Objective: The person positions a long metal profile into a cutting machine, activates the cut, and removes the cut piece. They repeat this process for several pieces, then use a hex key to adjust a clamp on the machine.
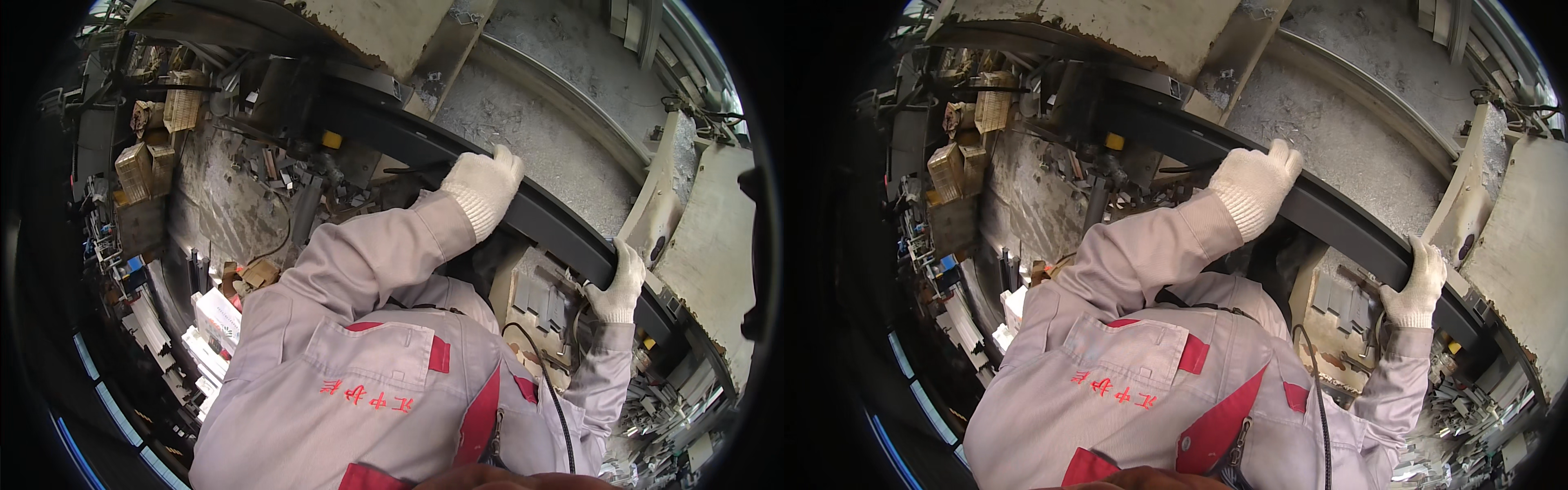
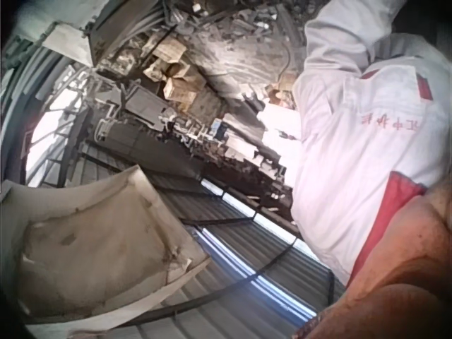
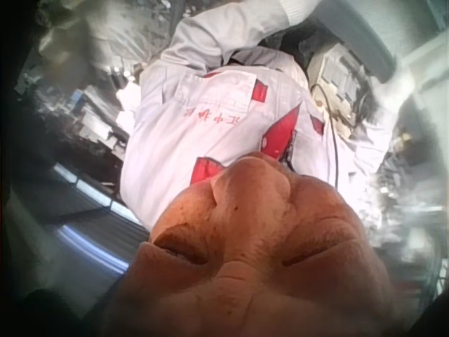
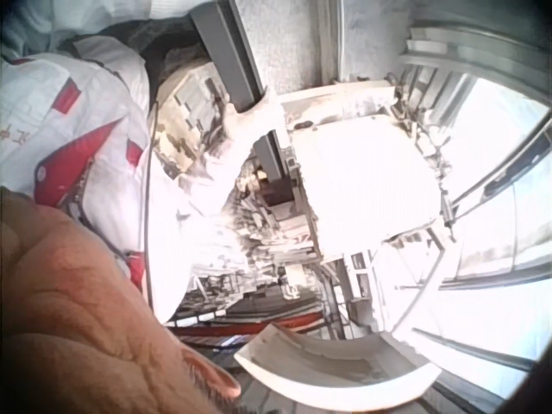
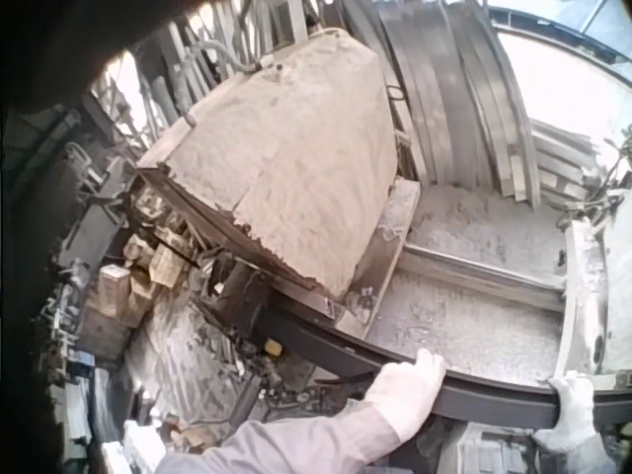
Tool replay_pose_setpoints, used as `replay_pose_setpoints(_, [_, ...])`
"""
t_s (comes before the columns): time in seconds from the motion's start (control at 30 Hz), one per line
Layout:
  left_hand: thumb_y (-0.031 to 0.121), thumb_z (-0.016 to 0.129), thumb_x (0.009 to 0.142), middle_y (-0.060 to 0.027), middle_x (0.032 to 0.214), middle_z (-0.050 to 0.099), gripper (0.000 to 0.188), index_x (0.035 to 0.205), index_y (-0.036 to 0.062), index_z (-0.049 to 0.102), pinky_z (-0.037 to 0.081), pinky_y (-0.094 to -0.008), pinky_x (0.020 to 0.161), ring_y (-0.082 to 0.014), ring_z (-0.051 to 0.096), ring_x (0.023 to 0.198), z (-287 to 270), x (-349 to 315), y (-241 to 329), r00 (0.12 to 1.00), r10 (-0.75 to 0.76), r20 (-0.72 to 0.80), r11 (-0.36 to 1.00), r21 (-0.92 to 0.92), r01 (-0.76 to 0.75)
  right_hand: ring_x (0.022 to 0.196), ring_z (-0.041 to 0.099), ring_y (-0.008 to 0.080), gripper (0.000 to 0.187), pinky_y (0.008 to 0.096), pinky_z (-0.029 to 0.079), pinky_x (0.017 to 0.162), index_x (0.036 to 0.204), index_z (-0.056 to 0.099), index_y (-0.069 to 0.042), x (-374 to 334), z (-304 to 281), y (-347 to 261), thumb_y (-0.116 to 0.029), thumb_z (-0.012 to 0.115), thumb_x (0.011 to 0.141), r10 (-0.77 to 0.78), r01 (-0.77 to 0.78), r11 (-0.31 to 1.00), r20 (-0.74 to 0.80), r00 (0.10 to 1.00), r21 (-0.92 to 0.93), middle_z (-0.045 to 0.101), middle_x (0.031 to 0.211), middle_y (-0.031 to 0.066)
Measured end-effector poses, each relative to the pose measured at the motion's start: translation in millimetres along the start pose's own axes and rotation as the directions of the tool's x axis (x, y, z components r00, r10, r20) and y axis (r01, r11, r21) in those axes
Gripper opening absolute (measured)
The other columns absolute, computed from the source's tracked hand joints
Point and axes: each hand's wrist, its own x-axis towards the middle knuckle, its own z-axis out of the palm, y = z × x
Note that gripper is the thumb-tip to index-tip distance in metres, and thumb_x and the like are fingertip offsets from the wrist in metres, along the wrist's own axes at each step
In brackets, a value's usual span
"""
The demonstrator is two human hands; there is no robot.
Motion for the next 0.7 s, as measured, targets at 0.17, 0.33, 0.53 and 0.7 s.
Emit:
replay_pose_setpoints(0.17, [0.01,0.074,0.091,-0.0204,0.117,0.067,0.038,0.125,-0.0013,0.062,0.066,-0.0435,0.073,-0.0327,0.08,0.084,9,-2,-1,0.994,0.035,-0.104,0.998,0.047,-0.031,0.129,0.068,0.0269,0.075,0.0437,0.052,0.119,0.155,0.059,0.0,83,-27,-66,-0.009,0.08,0.084,0.115,-0.106,0.747,0.029,0.993,0.657,0.069,0.139,0.0154])
replay_pose_setpoints(0.33, [0.013,0.072,0.093,-0.0163,0.107,0.069,0.029,0.121,0.0035,0.068,0.062,-0.0435,0.068,-0.0308,0.079,0.083,11,-2,3,0.998,0.061,-0.017,0.982,0.179,-0.057,0.111,0.076,0.0252,0.063,0.0371,0.06,0.101,0.142,0.071,-0.003,214,29,-231,-0.025,0.085,0.085,-0.498,0.416,0.653,-0.055,0.865,0.632,0.079,0.127,0.0141])
replay_pose_setpoints(0.53, [0.025,0.062,0.108,-0.0179,0.129,0.075,0.034,0.132,0.0009,0.064,0.06,-0.0443,0.093,-0.0328,0.076,0.115,18,6,2,0.949,0.036,0.315,0.994,-0.11,-0.001,0.108,0.079,0.0387,0.066,0.0445,0.062,0.099,0.128,0.08,-0.005,281,99,-351,-0.051,0.079,0.081,-0.395,0.338,0.911,0.269,0.878,0.235,0.083,0.113,0.0185])
replay_pose_setpoints(0.7, [0.028,0.054,0.113,-0.0191,0.129,0.076,0.042,0.145,0.0009,0.057,0.058,-0.0445,0.1,-0.0337,0.072,0.125,25,3,2,0.927,0.05,0.372,0.976,-0.216,0.035,0.099,0.077,0.0407,0.043,0.0486,0.062,0.09,0.109,0.08,-0.006,283,113,-345,-0.042,0.075,0.087,-0.513,0.47,0.855,0.225,0.828,0.22,0.08,0.1,0.0204])
